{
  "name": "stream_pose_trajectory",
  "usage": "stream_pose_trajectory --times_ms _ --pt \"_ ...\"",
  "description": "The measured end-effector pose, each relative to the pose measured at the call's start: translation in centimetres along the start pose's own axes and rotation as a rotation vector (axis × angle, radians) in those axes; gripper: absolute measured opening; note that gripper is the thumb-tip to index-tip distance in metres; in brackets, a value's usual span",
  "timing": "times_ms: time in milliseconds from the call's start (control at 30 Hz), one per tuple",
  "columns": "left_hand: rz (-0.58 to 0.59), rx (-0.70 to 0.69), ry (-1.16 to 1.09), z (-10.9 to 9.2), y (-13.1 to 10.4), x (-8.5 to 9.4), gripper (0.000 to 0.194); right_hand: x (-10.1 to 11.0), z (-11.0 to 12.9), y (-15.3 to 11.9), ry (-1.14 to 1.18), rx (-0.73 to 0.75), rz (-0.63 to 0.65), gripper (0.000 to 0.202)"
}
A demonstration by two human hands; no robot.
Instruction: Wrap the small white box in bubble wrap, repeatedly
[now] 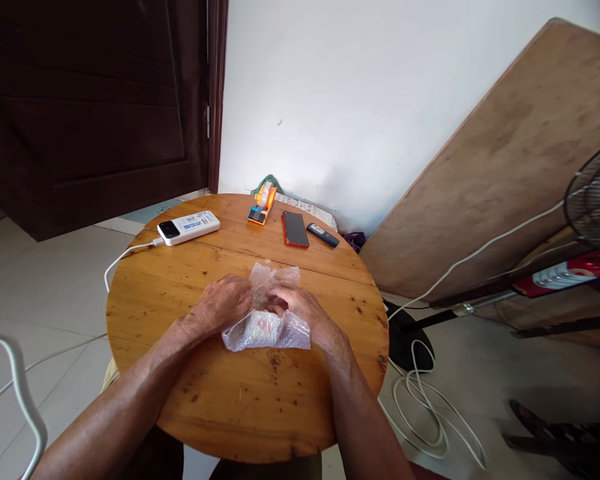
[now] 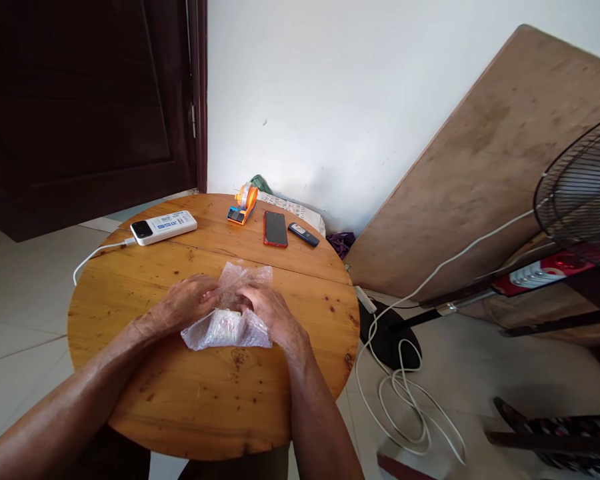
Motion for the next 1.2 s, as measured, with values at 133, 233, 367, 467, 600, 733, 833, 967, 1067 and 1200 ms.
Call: stream_pose_trajectory --times_ms 133,233,367,467,600,733,833,967,1067,1200 --pt "0.014 -0.003 -0.002 -0.2 0.0 0.0 0.015 0.1 0.7 0.0 0.045 0.048 0.015 0.014" --pt "0.025 -0.015 -0.022 -0.4 0.0 -0.3 0.018 0.3 0.8 0.0 0.055 0.071 0.008 0.019" --pt "0.031 0.000 -0.023 -0.4 0.0 -0.4 0.019 0.3 0.8 0.0 0.054 0.075 0.003 0.020" --pt "0.036 0.004 -0.028 -0.5 -0.1 -0.3 0.018 0.2 0.4 0.1 0.036 0.042 -0.009 0.018" --pt "0.036 0.011 -0.031 -0.5 0.0 -0.2 0.018 0.2 -0.5 0.2 -0.009 -0.033 -0.035 0.016" --pt "0.035 0.009 -0.030 -0.5 0.0 -0.1 0.017 0.5 -0.6 0.1 -0.025 -0.047 -0.050 0.019" --pt "0.021 -0.007 -0.036 -0.6 -0.1 0.0 0.017 0.6 -0.5 0.1 -0.045 -0.041 -0.053 0.020" --pt "0.015 -0.004 -0.045 -0.6 -0.1 0.1 0.019 0.8 -0.8 0.1 -0.070 -0.065 -0.057 0.017" --pt "0.026 0.008 -0.043 -0.5 0.0 -0.1 0.018 1.0 -0.6 0.1 -0.061 -0.068 -0.072 0.016" --pt "0.024 0.001 -0.029 -0.4 0.0 -0.2 0.017 1.2 -0.2 0.0 -0.050 -0.045 -0.089 0.016"
Point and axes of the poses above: each hand's wrist, its own y-axis towards the middle knuckle, its own x-axis out of the back of the hand, z = x × y, the point moved 10 cm from there along y, towards the middle knuckle, and after that the axes turned 9 degrees about -z, right-handed, at the moved point
